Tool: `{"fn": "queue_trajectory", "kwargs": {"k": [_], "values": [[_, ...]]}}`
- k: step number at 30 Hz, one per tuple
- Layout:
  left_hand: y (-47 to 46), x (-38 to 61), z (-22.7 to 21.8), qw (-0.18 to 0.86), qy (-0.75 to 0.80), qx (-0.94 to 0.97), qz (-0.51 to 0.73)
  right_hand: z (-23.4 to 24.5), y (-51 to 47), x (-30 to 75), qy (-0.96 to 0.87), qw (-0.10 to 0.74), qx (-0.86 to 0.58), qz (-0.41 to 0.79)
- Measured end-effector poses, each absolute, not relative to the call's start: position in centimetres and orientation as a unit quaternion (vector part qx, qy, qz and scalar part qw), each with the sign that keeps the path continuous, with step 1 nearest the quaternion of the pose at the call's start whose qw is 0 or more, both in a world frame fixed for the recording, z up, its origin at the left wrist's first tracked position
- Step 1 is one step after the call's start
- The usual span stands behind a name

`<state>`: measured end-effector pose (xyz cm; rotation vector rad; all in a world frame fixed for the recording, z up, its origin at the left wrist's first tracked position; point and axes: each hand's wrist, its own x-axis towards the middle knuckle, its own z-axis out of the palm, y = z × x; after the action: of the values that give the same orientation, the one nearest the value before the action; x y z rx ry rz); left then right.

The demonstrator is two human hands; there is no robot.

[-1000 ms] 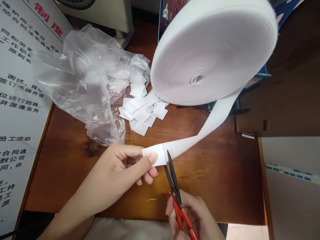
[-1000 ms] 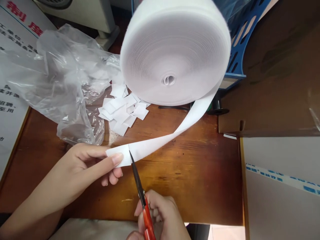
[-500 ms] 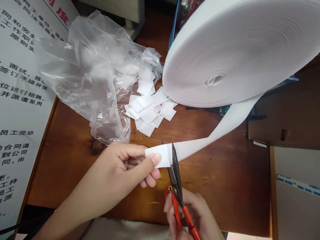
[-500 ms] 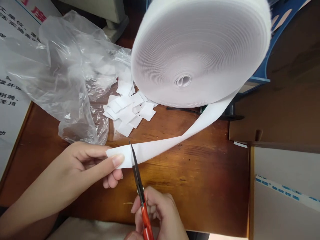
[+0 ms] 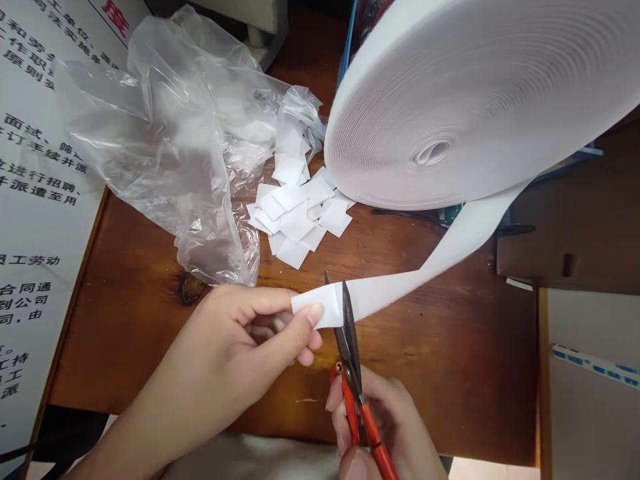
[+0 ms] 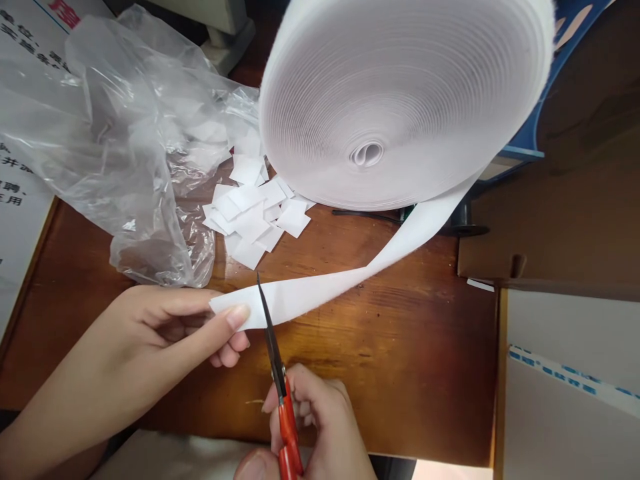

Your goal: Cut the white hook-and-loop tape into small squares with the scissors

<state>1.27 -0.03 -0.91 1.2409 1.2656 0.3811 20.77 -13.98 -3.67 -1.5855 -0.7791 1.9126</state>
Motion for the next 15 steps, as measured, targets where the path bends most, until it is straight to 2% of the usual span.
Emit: {"fn": "queue_trajectory", "kwargs": {"k": [9, 15], "values": [[-0.1, 1.5, -0.9, 0.623, 0.553, 0.532, 0.155, -5.7, -15.7, 20.5, -0.277, 0.302, -0.605, 0.682], [-0.3, 1.1, -1.0, 0.621, 0.543, 0.543, 0.158, -5.9, -15.9, 20.8, -0.248, 0.294, -0.593, 0.708]]}}
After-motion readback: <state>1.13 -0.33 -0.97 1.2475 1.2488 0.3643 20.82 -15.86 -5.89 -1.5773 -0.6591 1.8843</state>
